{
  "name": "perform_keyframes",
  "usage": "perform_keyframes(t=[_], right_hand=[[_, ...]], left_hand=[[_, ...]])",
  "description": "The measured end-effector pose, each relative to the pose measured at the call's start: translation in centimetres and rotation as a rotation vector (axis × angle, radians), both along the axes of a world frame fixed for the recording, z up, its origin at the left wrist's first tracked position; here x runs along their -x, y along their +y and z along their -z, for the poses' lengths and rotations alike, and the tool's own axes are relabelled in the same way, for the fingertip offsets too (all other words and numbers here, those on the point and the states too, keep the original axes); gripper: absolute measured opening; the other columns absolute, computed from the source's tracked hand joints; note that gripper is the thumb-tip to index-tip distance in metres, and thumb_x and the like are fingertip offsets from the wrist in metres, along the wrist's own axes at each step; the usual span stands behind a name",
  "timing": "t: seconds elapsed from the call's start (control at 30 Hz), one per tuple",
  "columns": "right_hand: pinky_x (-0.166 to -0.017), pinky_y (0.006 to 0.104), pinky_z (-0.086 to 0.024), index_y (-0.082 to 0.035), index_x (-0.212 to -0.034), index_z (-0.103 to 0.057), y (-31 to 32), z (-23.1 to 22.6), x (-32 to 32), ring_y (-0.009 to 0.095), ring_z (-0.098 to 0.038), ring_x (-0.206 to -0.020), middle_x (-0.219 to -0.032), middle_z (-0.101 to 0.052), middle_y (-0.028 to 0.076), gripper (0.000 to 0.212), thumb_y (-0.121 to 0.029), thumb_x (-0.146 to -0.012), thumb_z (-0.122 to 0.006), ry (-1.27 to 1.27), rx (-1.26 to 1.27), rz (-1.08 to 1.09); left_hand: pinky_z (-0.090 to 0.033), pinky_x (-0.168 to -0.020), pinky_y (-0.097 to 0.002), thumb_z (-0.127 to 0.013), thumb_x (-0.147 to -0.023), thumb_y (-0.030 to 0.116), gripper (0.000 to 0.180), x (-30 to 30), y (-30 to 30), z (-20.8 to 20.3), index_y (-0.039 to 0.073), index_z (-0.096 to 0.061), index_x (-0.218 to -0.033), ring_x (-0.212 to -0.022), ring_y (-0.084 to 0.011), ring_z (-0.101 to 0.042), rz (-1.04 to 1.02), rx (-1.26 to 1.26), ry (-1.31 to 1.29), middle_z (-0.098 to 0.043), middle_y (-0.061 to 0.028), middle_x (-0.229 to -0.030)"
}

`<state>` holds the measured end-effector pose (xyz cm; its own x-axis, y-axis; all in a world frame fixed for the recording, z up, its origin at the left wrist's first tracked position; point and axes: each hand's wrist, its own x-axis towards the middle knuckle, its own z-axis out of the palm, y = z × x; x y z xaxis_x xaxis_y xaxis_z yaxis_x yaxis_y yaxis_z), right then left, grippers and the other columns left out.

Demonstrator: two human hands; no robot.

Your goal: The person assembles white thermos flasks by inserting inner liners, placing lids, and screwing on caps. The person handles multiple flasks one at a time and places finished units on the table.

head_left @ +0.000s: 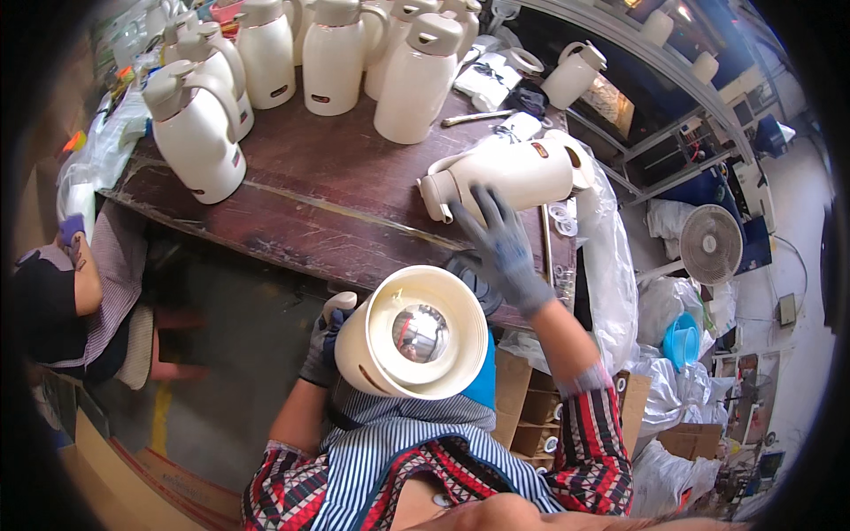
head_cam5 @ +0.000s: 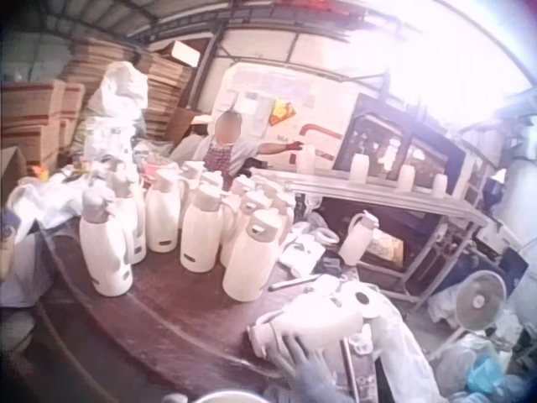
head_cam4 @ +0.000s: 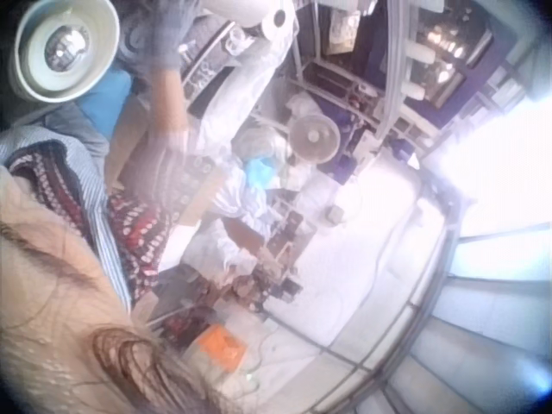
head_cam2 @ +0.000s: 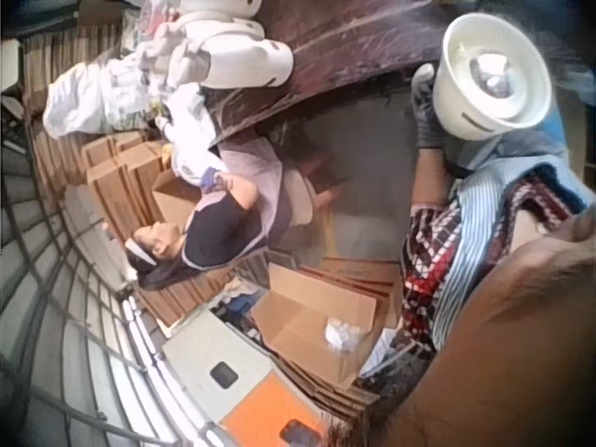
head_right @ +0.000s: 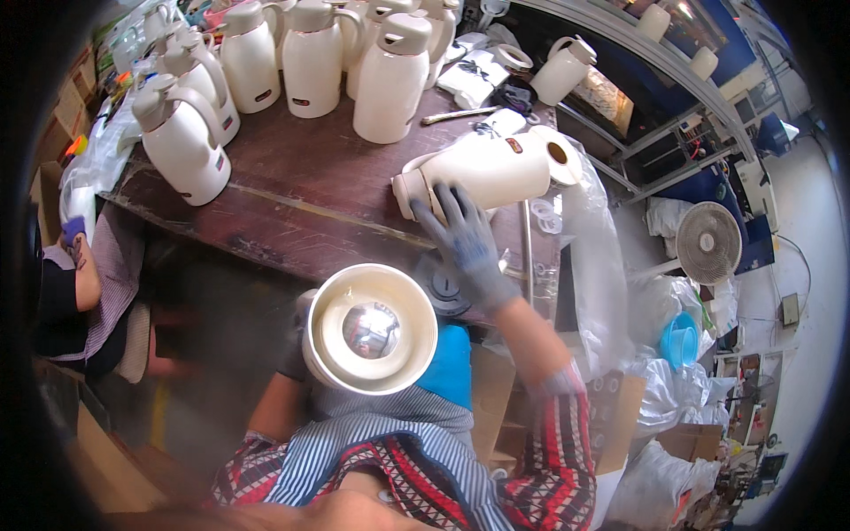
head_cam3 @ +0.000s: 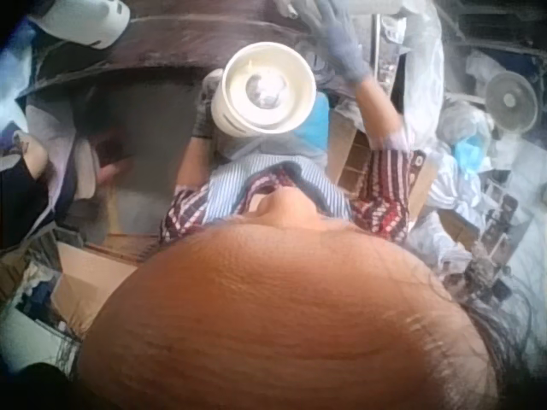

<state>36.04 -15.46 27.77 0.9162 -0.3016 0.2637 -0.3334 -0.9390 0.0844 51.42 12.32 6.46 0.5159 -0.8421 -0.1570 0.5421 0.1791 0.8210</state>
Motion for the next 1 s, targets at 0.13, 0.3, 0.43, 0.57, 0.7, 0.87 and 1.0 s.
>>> perform_keyframes(t=[0.13, 0.3, 0.43, 0.57, 0.7, 0.87, 1.0], right_hand=[[-0.114, 0.069, -0.029, -0.027, -0.153, -0.047, 4.6, 7.4, 6.1, 0.049, -0.032, -0.146, -0.158, -0.037, 0.024, 0.076, -0.047, -0.084, -0.072, 0.162, -0.193, 0.228], [-0.108, 0.0789, -0.025, -0.028, -0.151, -0.047, 3.6, 12.7, 5.5, 0.052, -0.029, -0.147, -0.162, -0.032, 0.022, 0.068, -0.05, -0.09, -0.065, 0.05, -0.211, 0.332], [-0.104, 0.0749, -0.032, -0.028, -0.152, -0.046, 2.3, 12.2, 3.6, 0.05, -0.031, -0.147, -0.163, -0.035, 0.018, 0.072, -0.053, -0.087, -0.067, 0.127, -0.152, 0.482], [-0.115, 0.0539, -0.037, -0.022, -0.152, -0.051, 2.5, 9.7, 4.9, 0.046, -0.038, -0.146, -0.158, -0.041, 0.023, 0.071, -0.039, -0.087, -0.073, -0.162, -0.421, 0.401], [-0.122, 0.0468, -0.033, -0.001, -0.152, -0.047, 8.4, -0.8, 6.4, 0.037, -0.035, -0.15, -0.16, -0.036, 0.023, 0.08, -0.021, -0.082, -0.08, -0.813, -1.248, 0.102], [-0.116, 0.0511, -0.038, -0.009, -0.146, -0.054, 7.8, -0.9, 7.7, 0.045, -0.041, -0.143, -0.152, -0.047, 0.024, 0.08, -0.034, -0.076, -0.083, -0.327, -0.385, 0.202], [-0.113, 0.0532, -0.039, -0.018, -0.14, -0.058, 2.5, 10.8, 8.2, 0.043, -0.044, -0.14, -0.146, -0.053, 0.018, 0.051, -0.021, -0.09, -0.069, -0.235, -0.044, 0.226]], left_hand=[[-0.058, -0.087, -0.0323, -0.061, -0.104, 0.041, 0.042, -1.0, 0.1, 3.5, 0.006, -0.06, -0.128, -0.096, -0.0121, -0.066, -0.014, 0.077, 0.119, -0.07, -0.0037, -0.107], [-0.058, -0.08, -0.0292, -0.06, -0.106, 0.036, 0.038, -1.2, 0.0, 0.8, 0.003, -0.063, -0.124, -0.088, -0.012, -0.067, -0.067, 0.092, 0.154, -0.07, -0.0025, -0.101], [-0.058, -0.079, -0.0288, -0.059, -0.107, 0.035, 0.037, -1.0, 0.0, 0.7, 0.003, -0.063, -0.124, -0.087, -0.0125, -0.068, -0.115, 0.113, 0.135, -0.071, -0.0022, -0.1], [-0.059, -0.081, -0.0313, -0.06, -0.105, 0.036, 0.035, -0.1, -0.5, 0.5, 0.004, -0.063, -0.121, -0.09, -0.0145, -0.068, -0.122, 0.259, 0.074, -0.07, -0.0044, -0.101], [-0.06, -0.084, -0.0332, -0.06, -0.105, 0.031, 0.026, -1.1, -3.1, 6.7, 0.008, -0.063, -0.116, -0.094, -0.0177, -0.069, -0.062, 0.564, 0.09, -0.069, -0.0077, -0.101], [-0.055, -0.089, -0.0343, -0.064, -0.104, 0.025, 0.018, -0.8, -4.1, 5.2, 0.009, -0.063, -0.113, -0.102, -0.0154, -0.063, -0.205, 0.128, -0.338, -0.066, -0.0031, -0.105], [-0.056, -0.088, -0.0323, -0.064, -0.105, 0.025, 0.025, 1.3, -5.0, 0.4, 0.005, -0.062, -0.12, -0.098, -0.0141, -0.064, 0.075, 0.364, -0.049, -0.068, -0.0042, -0.109]])
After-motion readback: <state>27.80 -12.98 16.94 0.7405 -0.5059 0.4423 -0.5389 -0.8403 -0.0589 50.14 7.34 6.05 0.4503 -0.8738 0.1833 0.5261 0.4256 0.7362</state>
